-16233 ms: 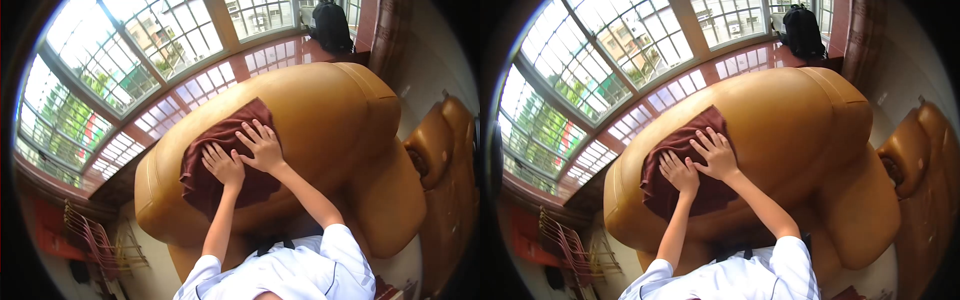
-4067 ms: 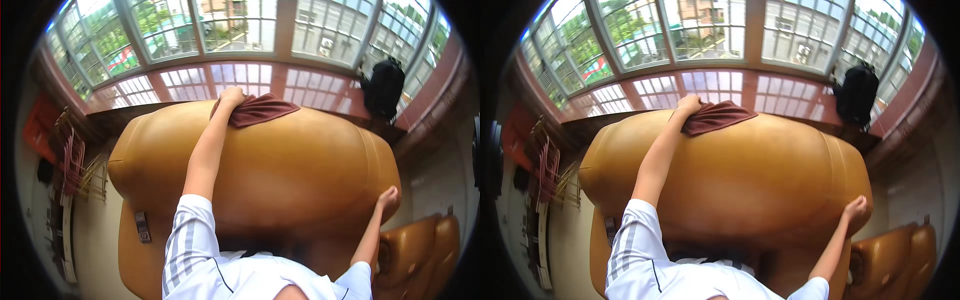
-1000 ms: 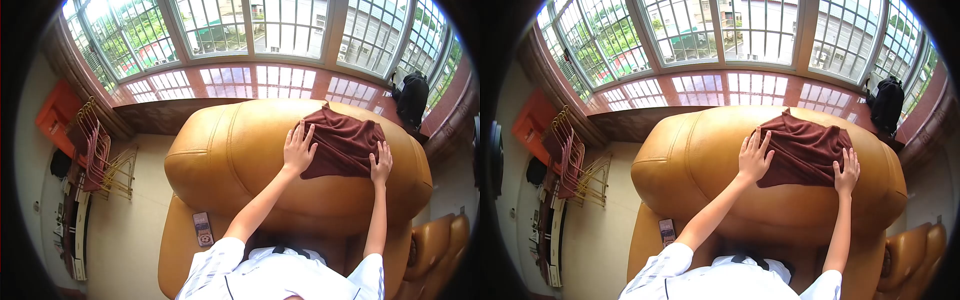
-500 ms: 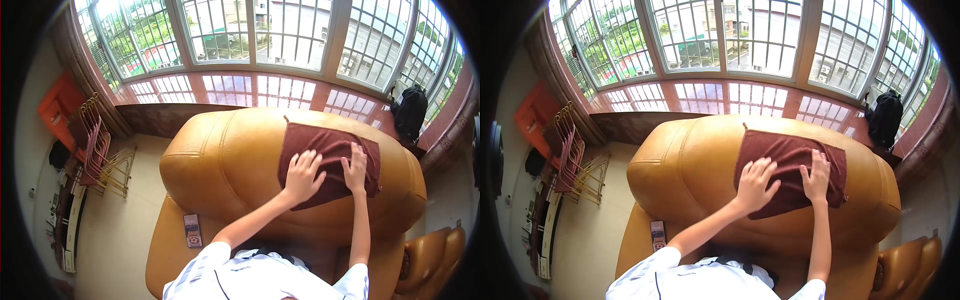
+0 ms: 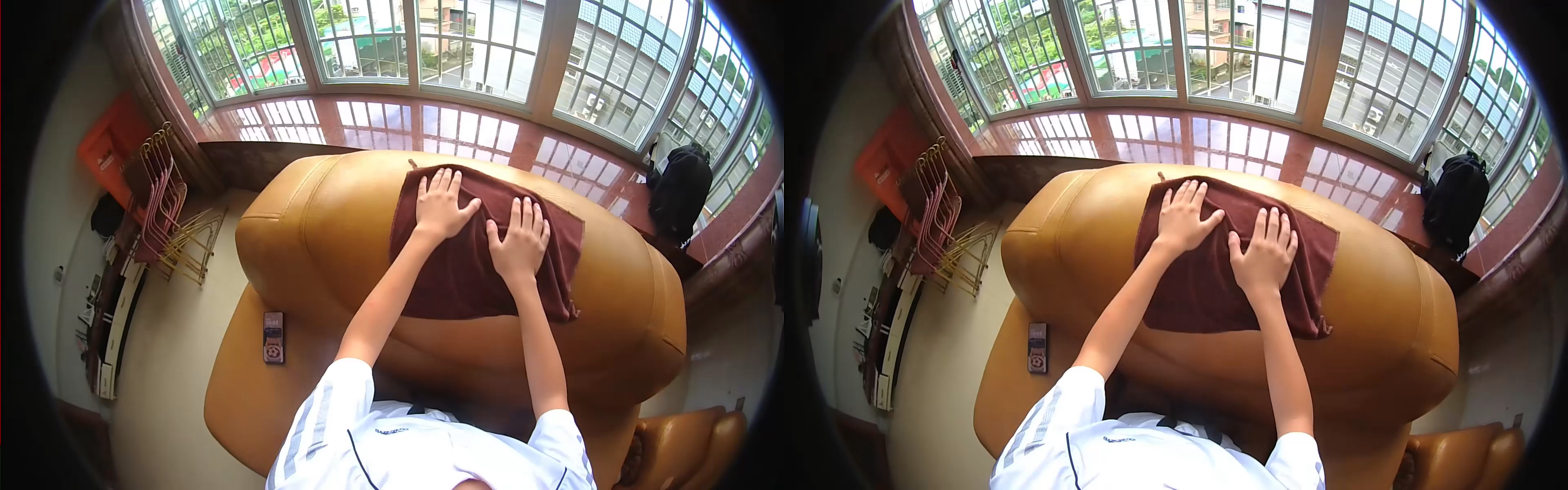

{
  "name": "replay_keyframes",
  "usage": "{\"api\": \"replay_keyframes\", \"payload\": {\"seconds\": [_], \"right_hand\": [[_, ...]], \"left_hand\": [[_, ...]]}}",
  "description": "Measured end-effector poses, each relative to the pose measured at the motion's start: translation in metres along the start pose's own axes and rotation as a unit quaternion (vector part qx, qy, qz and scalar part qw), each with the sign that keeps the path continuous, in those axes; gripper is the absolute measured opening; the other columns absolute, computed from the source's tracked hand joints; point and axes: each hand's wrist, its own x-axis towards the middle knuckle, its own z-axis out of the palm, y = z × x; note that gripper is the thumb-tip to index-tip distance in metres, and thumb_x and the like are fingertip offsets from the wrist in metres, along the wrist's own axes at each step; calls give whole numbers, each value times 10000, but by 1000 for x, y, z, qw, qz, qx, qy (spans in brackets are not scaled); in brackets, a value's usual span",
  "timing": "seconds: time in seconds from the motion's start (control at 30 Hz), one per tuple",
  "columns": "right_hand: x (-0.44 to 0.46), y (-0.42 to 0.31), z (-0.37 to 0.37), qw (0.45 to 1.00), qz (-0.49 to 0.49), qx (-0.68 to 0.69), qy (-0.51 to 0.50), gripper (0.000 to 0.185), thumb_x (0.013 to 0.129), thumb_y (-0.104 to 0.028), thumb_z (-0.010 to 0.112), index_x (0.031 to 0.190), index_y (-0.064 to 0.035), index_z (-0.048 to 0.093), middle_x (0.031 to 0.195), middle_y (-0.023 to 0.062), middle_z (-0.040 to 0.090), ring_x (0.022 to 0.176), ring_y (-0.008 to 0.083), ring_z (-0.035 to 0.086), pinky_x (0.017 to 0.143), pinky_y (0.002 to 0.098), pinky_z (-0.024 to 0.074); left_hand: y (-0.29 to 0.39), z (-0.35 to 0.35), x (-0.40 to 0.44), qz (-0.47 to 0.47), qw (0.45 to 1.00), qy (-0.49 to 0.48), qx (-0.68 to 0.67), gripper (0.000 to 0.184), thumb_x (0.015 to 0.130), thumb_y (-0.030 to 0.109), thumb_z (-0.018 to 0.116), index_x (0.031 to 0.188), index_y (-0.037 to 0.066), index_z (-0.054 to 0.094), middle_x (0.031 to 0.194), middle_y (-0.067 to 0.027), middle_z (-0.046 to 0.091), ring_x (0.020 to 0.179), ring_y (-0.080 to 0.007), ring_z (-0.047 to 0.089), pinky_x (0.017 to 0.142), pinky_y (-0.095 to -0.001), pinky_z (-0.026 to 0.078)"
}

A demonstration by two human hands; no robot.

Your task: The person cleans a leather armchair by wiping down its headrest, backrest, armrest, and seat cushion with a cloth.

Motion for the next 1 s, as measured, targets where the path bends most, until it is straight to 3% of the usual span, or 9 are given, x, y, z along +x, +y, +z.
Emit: {"api": "replay_keyframes", "payload": {"seconds": [0.23, 0.5, 0.63, 0.77, 1.0], "right_hand": [[-3, 12, 2, 997, -57, 54, 9, 573, 778, -416, 484, 1207, -39, 433, 1280, 160, 380, 1219, 282, 304, 1009, 422, 208], [-22, -33, 5, 999, -17, -11, 33, 509, 786, -333, 481, 1197, -35, 444, 1278, 176, 377, 1218, 310, 297, 1003, 459, 200], [-24, -73, 25, 997, 16, -56, 47, 482, 809, -298, 438, 1210, -30, 427, 1287, 174, 365, 1225, 310, 285, 1002, 469, 192], [-21, -152, 55, 996, 16, -74, 51, 524, 804, -316, 436, 1221, 0, 398, 1314, 161, 333, 1242, 292, 262, 1015, 459, 162], [-2, -356, 119, 989, -134, 34, -49, 516, 796, -323, 432, 1182, 19, 441, 1267, 191, 391, 1217, 316, 304, 1009, 462, 177]], "left_hand": [[9, 4, -37, -26, 996, 84, 21, 626, 813, 483, 418, 1257, 44, 374, 1314, -152, 343, 1251, -255, 266, 1023, -398, 186], [9, -3, -59, -35, 989, 144, -6, 562, 791, 432, 465, 1219, 70, 425, 1290, -148, 370, 1231, -290, 285, 1007, -433, 202], [-17, 0, -57, 10, 986, 152, -70, 418, 850, 301, 412, 1193, 69, 462, 1271, -137, 402, 1211, -274, 328, 998, -402, 230], [-104, -8, -57, 64, 980, 161, -99, 382, 850, 259, 417, 1176, 70, 480, 1241, -136, 434, 1190, -261, 359, 991, -393, 248], [-322, -45, -83, -124, 988, 92, -23, 415, 849, 310, 403, 1180, 71, 479, 1233, -139, 448, 1173, -257, 385, 1001, -393, 244]]}}
